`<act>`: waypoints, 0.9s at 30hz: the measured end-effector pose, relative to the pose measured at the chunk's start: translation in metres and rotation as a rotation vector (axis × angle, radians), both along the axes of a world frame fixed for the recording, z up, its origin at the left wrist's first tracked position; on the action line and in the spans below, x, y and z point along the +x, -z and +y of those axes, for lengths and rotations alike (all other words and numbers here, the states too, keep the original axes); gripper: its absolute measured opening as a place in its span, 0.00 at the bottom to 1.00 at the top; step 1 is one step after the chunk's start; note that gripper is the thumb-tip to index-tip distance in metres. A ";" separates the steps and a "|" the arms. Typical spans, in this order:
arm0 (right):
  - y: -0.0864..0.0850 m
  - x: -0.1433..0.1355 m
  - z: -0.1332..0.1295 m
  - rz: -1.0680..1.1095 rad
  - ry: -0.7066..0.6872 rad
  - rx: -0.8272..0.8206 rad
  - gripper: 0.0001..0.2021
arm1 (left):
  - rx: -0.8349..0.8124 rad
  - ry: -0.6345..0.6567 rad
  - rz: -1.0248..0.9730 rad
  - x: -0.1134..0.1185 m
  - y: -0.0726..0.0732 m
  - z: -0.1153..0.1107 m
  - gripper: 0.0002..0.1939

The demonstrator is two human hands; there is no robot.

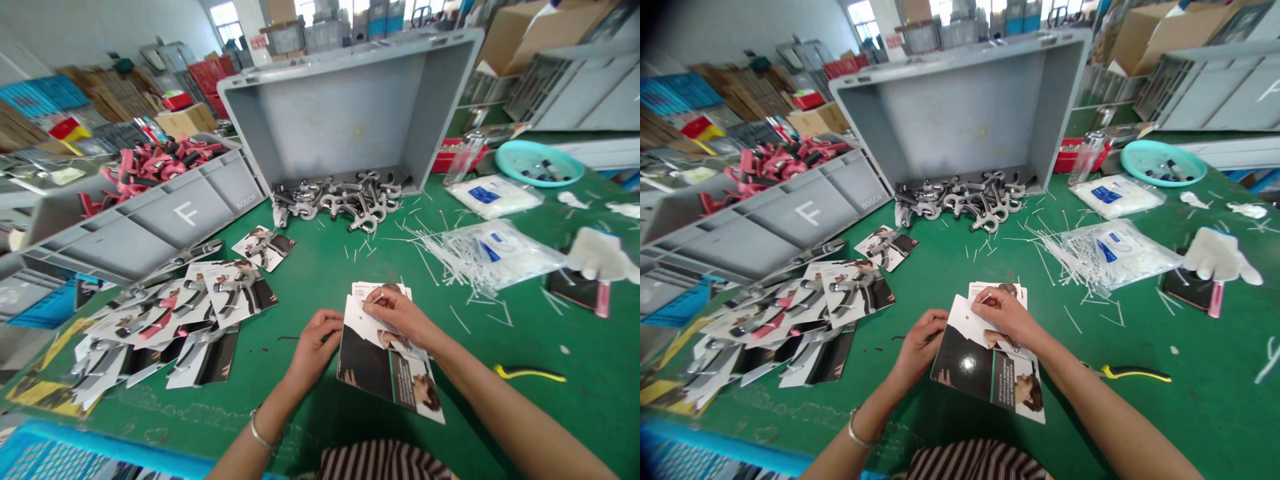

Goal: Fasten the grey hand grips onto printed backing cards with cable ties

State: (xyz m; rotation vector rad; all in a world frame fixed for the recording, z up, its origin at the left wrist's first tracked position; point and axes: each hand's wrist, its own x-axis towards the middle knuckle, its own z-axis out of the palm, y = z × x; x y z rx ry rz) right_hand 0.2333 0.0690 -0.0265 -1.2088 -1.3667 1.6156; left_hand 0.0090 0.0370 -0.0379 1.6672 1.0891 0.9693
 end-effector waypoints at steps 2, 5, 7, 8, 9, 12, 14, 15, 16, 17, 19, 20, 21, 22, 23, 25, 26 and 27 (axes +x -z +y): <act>-0.001 -0.002 -0.003 -0.037 -0.007 0.069 0.14 | -0.066 -0.005 -0.048 0.008 0.009 0.004 0.09; -0.003 -0.003 -0.007 -0.114 -0.039 0.190 0.12 | -0.204 -0.023 -0.074 0.016 0.014 0.007 0.10; -0.003 -0.003 -0.010 -0.152 -0.047 0.236 0.11 | -0.232 -0.041 -0.065 0.017 0.013 0.007 0.11; -0.002 -0.003 -0.012 -0.162 -0.044 0.240 0.11 | -0.218 -0.037 -0.055 0.016 0.011 0.006 0.10; -0.002 -0.003 -0.013 -0.166 -0.042 0.234 0.11 | -0.189 -0.024 -0.041 0.015 0.009 0.006 0.10; 0.000 -0.003 -0.016 -0.165 -0.055 0.209 0.10 | -0.117 0.011 -0.004 0.012 0.003 0.004 0.09; 0.001 -0.004 -0.016 -0.162 -0.084 0.232 0.09 | -0.113 0.014 0.002 0.011 0.001 0.003 0.10; 0.001 -0.005 -0.016 -0.160 -0.095 0.248 0.09 | -0.115 0.017 -0.001 0.010 0.000 0.004 0.10; 0.001 -0.005 -0.016 -0.159 -0.100 0.261 0.08 | -0.117 0.024 -0.008 0.010 0.000 0.004 0.10; 0.001 -0.005 -0.016 -0.158 -0.103 0.271 0.08 | -0.121 0.040 -0.015 0.009 -0.001 0.005 0.10; 0.001 -0.004 -0.017 -0.162 -0.110 0.282 0.08 | -0.135 0.086 -0.019 0.008 -0.002 0.006 0.10; 0.001 -0.004 -0.018 -0.170 -0.117 0.288 0.09 | -0.149 0.105 -0.024 0.008 -0.003 0.007 0.09; 0.001 -0.003 -0.019 -0.183 -0.128 0.296 0.09 | -0.179 0.111 -0.040 0.008 -0.005 0.007 0.09; 0.000 -0.003 -0.020 -0.200 -0.134 0.308 0.10 | -0.229 0.106 -0.073 0.007 -0.007 0.007 0.09; 0.000 -0.002 -0.021 -0.218 -0.134 0.327 0.11 | -0.294 0.089 -0.126 0.007 -0.011 0.007 0.10; -0.002 -0.003 -0.022 -0.248 -0.109 0.387 0.10 | -0.442 0.038 -0.268 0.006 -0.018 0.004 0.17; -0.003 -0.004 -0.023 -0.260 -0.089 0.423 0.08 | -0.509 0.018 -0.339 0.006 -0.023 0.003 0.19; -0.004 -0.005 -0.024 -0.271 -0.071 0.458 0.06 | -0.559 0.004 -0.389 0.006 -0.027 0.002 0.21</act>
